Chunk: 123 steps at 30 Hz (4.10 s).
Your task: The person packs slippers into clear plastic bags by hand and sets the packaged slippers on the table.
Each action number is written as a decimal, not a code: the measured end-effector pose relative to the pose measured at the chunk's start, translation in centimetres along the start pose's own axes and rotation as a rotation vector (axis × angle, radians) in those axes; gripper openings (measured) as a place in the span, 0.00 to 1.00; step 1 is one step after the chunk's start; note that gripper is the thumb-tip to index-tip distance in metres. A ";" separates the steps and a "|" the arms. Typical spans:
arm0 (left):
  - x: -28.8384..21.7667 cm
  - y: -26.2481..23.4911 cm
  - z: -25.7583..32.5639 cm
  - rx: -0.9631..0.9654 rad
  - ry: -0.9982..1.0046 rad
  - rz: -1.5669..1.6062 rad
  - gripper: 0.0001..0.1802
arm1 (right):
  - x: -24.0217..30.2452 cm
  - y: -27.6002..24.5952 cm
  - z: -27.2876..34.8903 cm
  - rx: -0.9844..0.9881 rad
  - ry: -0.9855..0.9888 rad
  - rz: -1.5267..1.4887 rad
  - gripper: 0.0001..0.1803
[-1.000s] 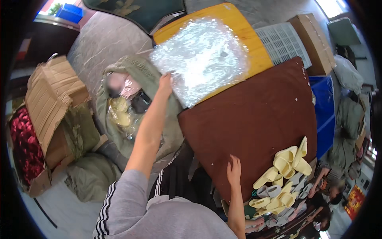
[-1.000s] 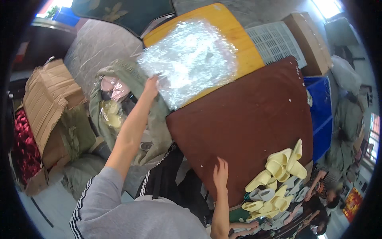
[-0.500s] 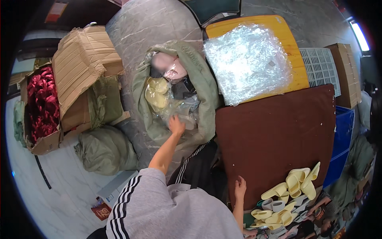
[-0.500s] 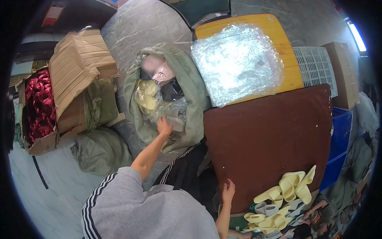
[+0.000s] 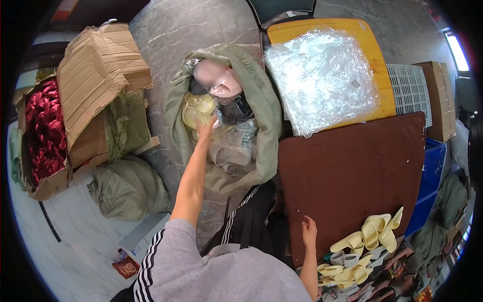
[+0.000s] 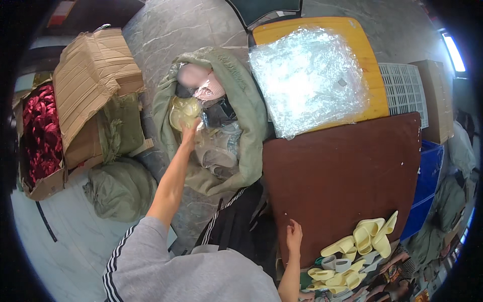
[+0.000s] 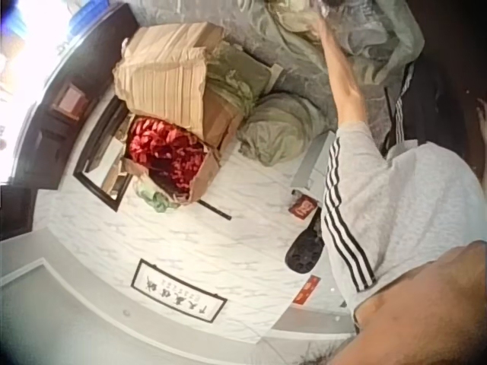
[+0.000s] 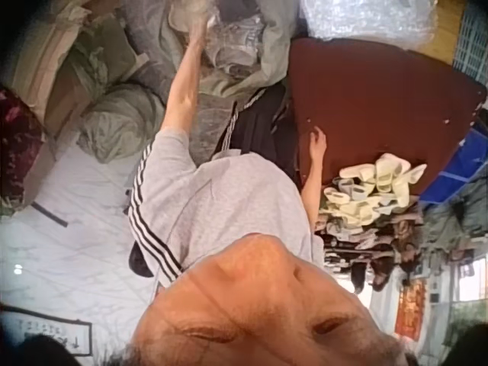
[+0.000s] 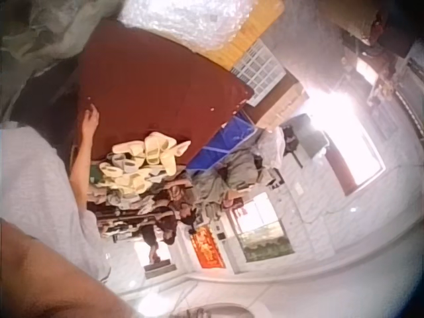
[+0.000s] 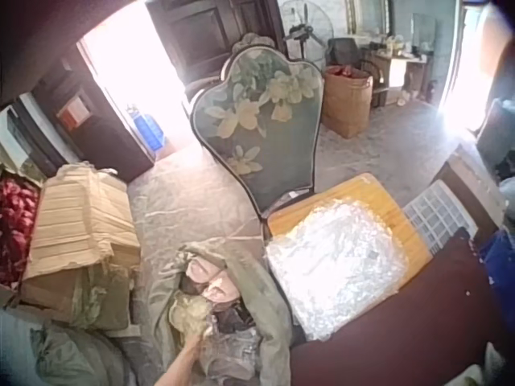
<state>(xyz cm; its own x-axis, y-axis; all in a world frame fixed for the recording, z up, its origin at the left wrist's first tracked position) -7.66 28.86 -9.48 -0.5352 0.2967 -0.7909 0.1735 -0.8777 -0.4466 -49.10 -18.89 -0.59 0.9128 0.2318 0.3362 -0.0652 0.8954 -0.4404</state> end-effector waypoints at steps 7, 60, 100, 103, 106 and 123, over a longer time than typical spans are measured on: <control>0.7 0.5 -3.5 -0.203 0.109 -0.530 0.54 | 1.1 0.6 -0.3 0.035 0.032 -0.002 0.17; -19.7 28.4 72.5 1.538 1.350 -0.377 0.11 | -6.8 -15.0 17.9 -0.392 -0.329 0.068 0.14; -28.4 21.2 82.0 1.748 0.524 0.400 0.15 | -8.1 -22.6 28.1 -0.838 -0.425 -0.257 0.26; -28.9 20.3 82.6 1.766 0.587 0.350 0.16 | -8.5 -22.1 27.2 -0.919 -0.430 -0.070 0.28; -29.4 20.5 82.5 1.810 0.702 0.274 0.16 | -8.4 -22.4 27.9 -1.080 -0.561 -0.028 0.28; -23.6 29.5 56.9 1.851 -0.171 0.226 0.43 | -6.4 -21.8 36.2 -1.007 -0.603 0.189 0.25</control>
<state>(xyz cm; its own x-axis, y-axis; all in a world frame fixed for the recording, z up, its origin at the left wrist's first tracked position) -36.95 -25.41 19.78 -0.7196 0.1988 -0.6654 -0.6939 -0.1669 0.7005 -68.10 -26.19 36.97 0.5679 0.7111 0.4145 0.4139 0.1886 -0.8906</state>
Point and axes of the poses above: each hand's wrist, its own z-axis away from the middle knuckle, its own y-axis out of the palm, x = y × z, the point moved 9 cm from there along -z, towards the middle knuckle, and after that the axes turned 13 degrees about y, right-handed, at the moved point
